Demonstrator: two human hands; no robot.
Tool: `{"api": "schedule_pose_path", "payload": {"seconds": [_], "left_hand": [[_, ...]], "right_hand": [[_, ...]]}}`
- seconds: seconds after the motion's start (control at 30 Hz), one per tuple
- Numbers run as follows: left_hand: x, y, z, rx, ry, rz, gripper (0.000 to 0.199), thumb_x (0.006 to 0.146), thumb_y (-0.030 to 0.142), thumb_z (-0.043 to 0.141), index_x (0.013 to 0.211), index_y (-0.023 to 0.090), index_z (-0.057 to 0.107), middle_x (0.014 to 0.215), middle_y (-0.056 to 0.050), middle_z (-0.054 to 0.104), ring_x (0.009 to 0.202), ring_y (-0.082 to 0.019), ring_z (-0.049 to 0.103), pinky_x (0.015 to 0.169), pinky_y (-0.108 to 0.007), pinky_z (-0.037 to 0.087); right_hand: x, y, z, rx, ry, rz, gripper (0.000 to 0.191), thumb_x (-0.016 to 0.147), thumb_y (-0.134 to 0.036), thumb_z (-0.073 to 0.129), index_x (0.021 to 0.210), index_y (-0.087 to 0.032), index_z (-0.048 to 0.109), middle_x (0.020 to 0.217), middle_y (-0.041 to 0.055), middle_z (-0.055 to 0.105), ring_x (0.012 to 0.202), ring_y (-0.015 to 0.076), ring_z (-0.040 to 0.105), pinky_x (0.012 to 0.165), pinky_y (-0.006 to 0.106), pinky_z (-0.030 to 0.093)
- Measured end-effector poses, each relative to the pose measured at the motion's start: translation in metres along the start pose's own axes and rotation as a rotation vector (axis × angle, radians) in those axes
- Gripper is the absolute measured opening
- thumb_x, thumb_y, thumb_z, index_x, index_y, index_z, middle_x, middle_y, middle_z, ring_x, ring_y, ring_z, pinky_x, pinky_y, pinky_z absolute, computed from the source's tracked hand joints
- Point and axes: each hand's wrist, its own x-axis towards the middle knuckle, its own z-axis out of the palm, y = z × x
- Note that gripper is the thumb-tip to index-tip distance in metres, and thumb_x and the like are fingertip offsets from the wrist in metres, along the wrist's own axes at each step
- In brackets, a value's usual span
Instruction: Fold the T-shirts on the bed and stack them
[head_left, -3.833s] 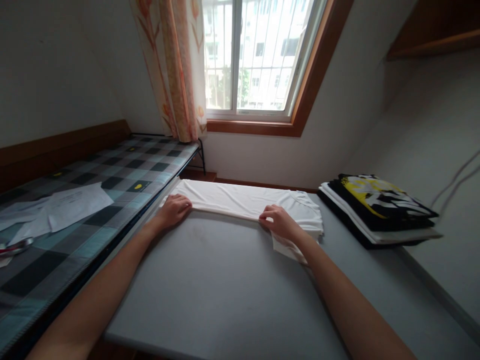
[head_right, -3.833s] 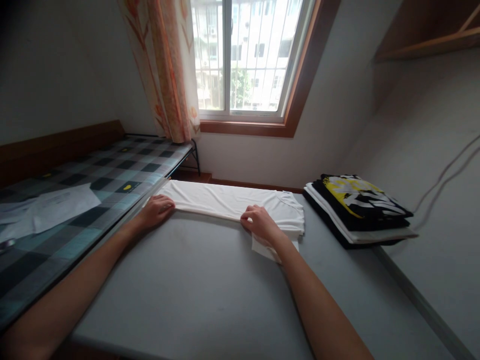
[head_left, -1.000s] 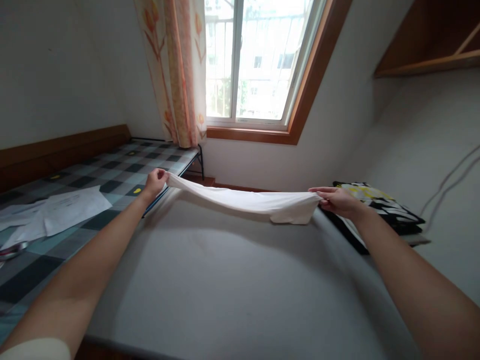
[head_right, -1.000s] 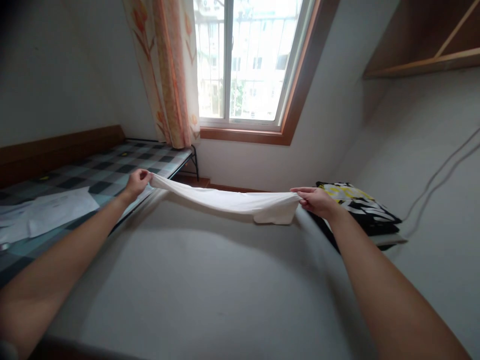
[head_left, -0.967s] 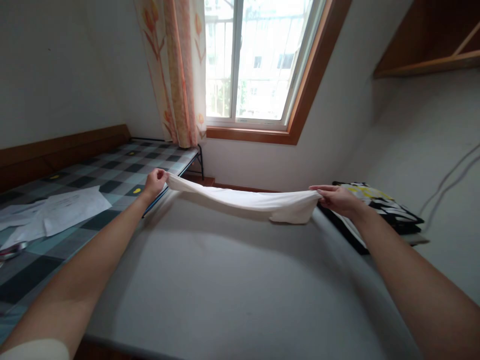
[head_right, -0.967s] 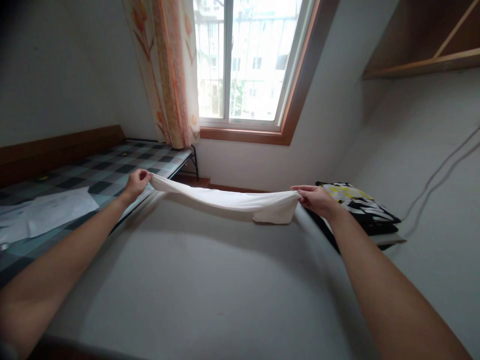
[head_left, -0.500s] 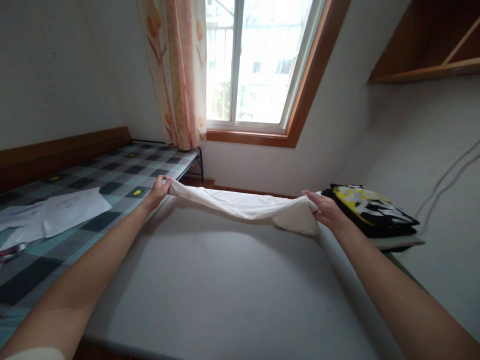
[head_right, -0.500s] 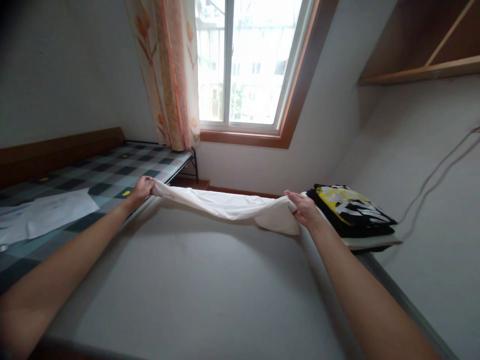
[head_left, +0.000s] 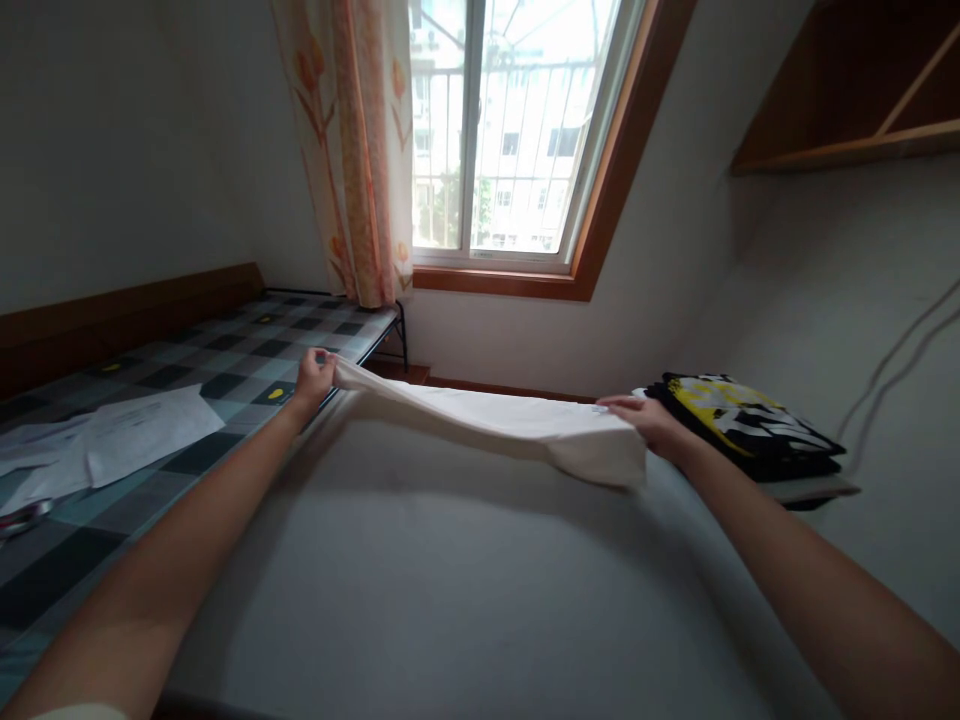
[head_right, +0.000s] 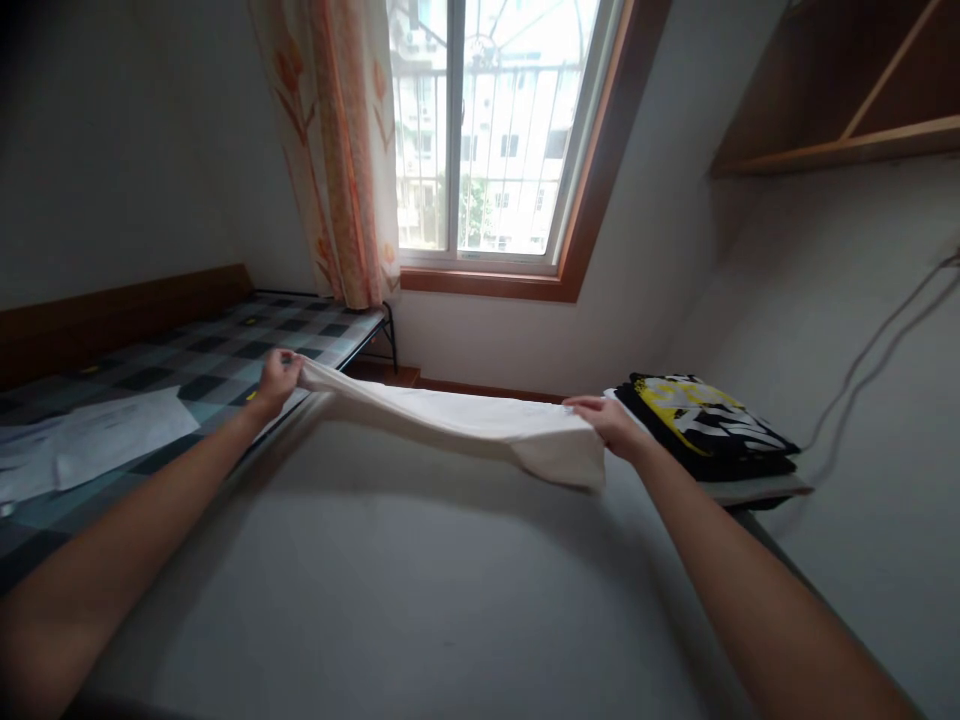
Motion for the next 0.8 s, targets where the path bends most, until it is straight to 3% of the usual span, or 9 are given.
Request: {"api": "schedule_pose_path", "payload": {"seconds": [0.07,0.13,0.2,0.27,0.37,0.57,0.73,0.8], "left_hand": [[0.009,0.010,-0.002,-0.102,0.127,0.023,0.017,0.083,0.035,0.053,0.090,0.021,0.049,0.077,0.000,0.055,0.069,-0.014,0.054,0.063,-0.025,0.045],[0.010,0.016,-0.006,-0.120,0.101,0.027,0.019,0.081,0.036,0.057,0.089,0.021,0.050,0.071,0.003,0.053,0.060,-0.012,0.050,0.056,-0.022,0.041],[0.002,0.015,-0.011,-0.099,-0.056,0.004,0.021,0.077,0.036,0.062,0.086,0.020,0.052,0.062,0.005,0.050,0.052,-0.010,0.046,0.049,-0.020,0.035],[-0.011,0.010,-0.016,-0.072,-0.239,-0.029,0.024,0.075,0.038,0.064,0.086,0.019,0.053,0.055,0.006,0.048,0.046,-0.010,0.043,0.044,-0.019,0.030],[-0.029,0.001,-0.022,-0.100,-0.316,-0.082,0.029,0.074,0.042,0.066,0.088,0.019,0.053,0.052,0.006,0.050,0.044,-0.011,0.045,0.042,-0.019,0.030],[-0.036,0.000,-0.024,-0.240,-0.189,-0.174,0.033,0.074,0.042,0.068,0.090,0.018,0.052,0.063,0.003,0.057,0.051,-0.011,0.052,0.049,-0.020,0.039],[-0.037,0.003,-0.021,-0.297,-0.229,-0.221,0.035,0.073,0.043,0.071,0.089,0.018,0.051,0.067,0.002,0.059,0.054,-0.012,0.054,0.051,-0.021,0.043],[-0.037,0.003,-0.021,-0.301,-0.212,-0.226,0.034,0.074,0.041,0.071,0.089,0.018,0.051,0.067,0.002,0.060,0.054,-0.012,0.054,0.051,-0.021,0.042]], "right_hand": [[0.006,-0.006,-0.007,0.160,0.233,-0.214,0.027,0.076,-0.029,0.070,0.100,-0.016,0.073,0.078,0.0045,0.072,0.061,0.0131,0.061,0.050,0.020,0.047],[0.007,-0.006,-0.015,0.105,0.287,-0.192,0.024,0.077,-0.028,0.069,0.097,-0.016,0.073,0.071,0.0034,0.069,0.055,0.0119,0.057,0.045,0.019,0.043],[0.002,0.001,-0.023,-0.118,0.123,0.020,0.017,0.070,-0.024,0.075,0.083,-0.014,0.075,0.058,0.0023,0.063,0.046,0.0107,0.051,0.037,0.018,0.035],[-0.006,0.010,-0.030,-0.270,-0.124,0.217,0.018,0.062,-0.021,0.082,0.076,-0.013,0.075,0.056,0.0030,0.062,0.044,0.0106,0.051,0.035,0.019,0.034],[-0.015,0.017,-0.039,-0.141,-0.313,0.238,0.027,0.059,-0.024,0.086,0.082,-0.014,0.076,0.071,0.0072,0.071,0.055,0.0133,0.061,0.045,0.020,0.047],[-0.018,0.010,-0.035,0.316,-0.219,-0.060,0.039,0.065,-0.026,0.082,0.102,-0.022,0.072,0.092,0.0051,0.074,0.072,0.0147,0.068,0.064,0.022,0.057],[-0.019,0.017,-0.018,0.290,-0.072,0.016,0.024,0.067,-0.011,0.076,0.090,-0.019,0.069,0.078,0.0046,0.072,0.062,0.0125,0.064,0.055,0.019,0.054],[-0.020,0.019,-0.018,0.233,-0.078,0.005,0.021,0.070,-0.013,0.074,0.088,-0.019,0.068,0.075,0.0048,0.071,0.061,0.0141,0.064,0.053,0.021,0.054]]}}
